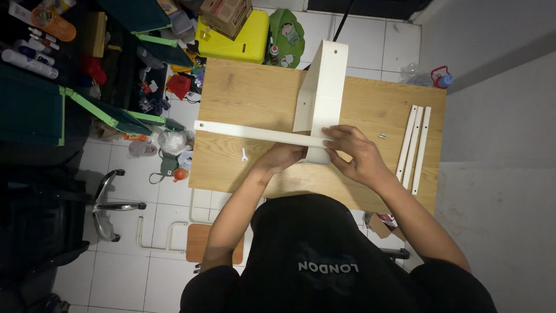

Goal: The person assembles a white wire mesh shelf by attaching white plastic legs to a rectangular tray using screws and a small wrench. They place the tray on a wooden table, insert screws into the leg holes, and tighten them while adjusting the components.

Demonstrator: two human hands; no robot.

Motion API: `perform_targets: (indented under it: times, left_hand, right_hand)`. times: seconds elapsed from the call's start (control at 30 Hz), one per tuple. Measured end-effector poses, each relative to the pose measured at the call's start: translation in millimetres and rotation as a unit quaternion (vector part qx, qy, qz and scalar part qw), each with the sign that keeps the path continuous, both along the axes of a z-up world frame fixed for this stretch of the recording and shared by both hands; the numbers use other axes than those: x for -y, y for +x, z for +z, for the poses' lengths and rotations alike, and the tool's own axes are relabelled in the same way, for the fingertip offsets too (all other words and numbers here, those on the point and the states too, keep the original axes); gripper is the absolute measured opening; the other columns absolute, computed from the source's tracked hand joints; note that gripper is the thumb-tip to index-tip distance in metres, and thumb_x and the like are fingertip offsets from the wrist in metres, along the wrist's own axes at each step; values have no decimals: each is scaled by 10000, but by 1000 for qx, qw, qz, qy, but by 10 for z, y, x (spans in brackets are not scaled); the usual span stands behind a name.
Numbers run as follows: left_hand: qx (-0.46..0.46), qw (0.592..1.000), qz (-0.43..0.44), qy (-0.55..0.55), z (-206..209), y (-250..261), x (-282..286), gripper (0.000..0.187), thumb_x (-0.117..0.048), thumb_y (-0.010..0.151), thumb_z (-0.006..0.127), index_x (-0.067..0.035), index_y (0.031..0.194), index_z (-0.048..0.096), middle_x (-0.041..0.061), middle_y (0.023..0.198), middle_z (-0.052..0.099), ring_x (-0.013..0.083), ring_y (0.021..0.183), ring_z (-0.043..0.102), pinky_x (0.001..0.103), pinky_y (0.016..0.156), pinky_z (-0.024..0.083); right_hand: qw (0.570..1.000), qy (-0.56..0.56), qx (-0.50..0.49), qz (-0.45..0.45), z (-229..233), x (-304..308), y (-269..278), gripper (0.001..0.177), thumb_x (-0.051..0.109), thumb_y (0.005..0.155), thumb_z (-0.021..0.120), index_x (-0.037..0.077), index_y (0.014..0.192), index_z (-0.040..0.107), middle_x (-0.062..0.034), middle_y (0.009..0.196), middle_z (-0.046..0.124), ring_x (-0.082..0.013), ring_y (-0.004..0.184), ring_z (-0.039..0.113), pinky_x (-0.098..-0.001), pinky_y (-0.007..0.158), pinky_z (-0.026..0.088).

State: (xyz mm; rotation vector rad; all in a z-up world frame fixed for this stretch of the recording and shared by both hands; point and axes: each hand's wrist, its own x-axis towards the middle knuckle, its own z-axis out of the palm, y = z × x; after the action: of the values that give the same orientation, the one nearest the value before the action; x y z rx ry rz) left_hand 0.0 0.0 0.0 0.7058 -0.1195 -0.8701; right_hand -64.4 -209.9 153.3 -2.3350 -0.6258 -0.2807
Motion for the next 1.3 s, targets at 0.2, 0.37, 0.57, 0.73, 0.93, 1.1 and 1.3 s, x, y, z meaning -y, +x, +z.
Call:
perform_targets:
  times: [0.2, 0.37, 0.57, 0.73, 0.93, 1.1, 1.3]
  left_hand:
    - [-8, 999, -13, 52, -168, -59, 230, 282, -71, 1007, 589, -14, 1283, 584, 70, 1155, 640, 143, 1000, 621, 309, 846, 521]
    - [48, 999, -19, 0, -304, -154, 597, 88, -34, 1015, 575, -24, 1083, 630, -19, 855, 551, 73, 691, 436, 255, 607, 351]
    - [-20, 994, -102, 24, -278, -149, 1122, 223, -153, 998, 604, -56, 1195, 641, 24, 1069, 686, 106, 921, 647, 259, 791, 521]
    - [-19, 983, -160, 82, -276, -106, 1401, 285, -140, 959, 649, -65, 1234, 647, 45, 1128, 693, 166, 1014, 667, 298, 853, 537]
    - [-50, 983, -152, 86, -513, -147, 1716, 289, -61, 922, 657, -11, 1205, 628, 82, 1073, 702, 201, 952, 707, 327, 811, 585]
    - [-13, 983, -150, 104, -671, -146, 1818, 285, -13, 940, 675, 31, 1213, 606, 108, 1038, 687, 212, 871, 706, 316, 718, 585]
    - [28, 974, -173, 146, -626, -107, 1843, 326, 12, 916, 658, 69, 1233, 603, 136, 1067, 708, 212, 904, 731, 319, 762, 618]
  right_hand:
    - [999, 25, -2, -28, -92, 166, -53, 193, 3, 820, 789, 57, 998, 738, -82, 1254, 731, -281, 1249, 656, -371, 962, 581]
    - [993, 0, 46, -105, -228, 363, -281, 193, -1, 857, 747, 57, 1035, 698, -125, 1379, 665, -364, 1312, 603, -561, 1160, 397]
    - [977, 68, 17, -200, -576, 588, -548, 105, -17, 972, 636, 47, 1054, 625, -122, 1389, 675, -305, 1245, 645, -657, 1302, 100]
    - [965, 126, 28, -226, -946, 838, -662, 79, 7, 1014, 619, 48, 1050, 561, -150, 1373, 685, -295, 1219, 653, -647, 1316, 61]
    - [942, 212, 41, -258, -1450, 966, -791, 93, 39, 1070, 573, 72, 1127, 507, -205, 1402, 652, -304, 1345, 613, -604, 1316, 132]
    - [926, 262, 37, -271, -1792, 1017, -820, 100, 52, 1090, 555, 68, 1153, 480, -252, 1414, 633, -340, 1403, 581, -585, 1317, 139]
    - [919, 285, 24, -272, -1999, 1026, -824, 118, -17, 1072, 538, 44, 1148, 473, -261, 1427, 611, -347, 1396, 576, -540, 1290, 259]
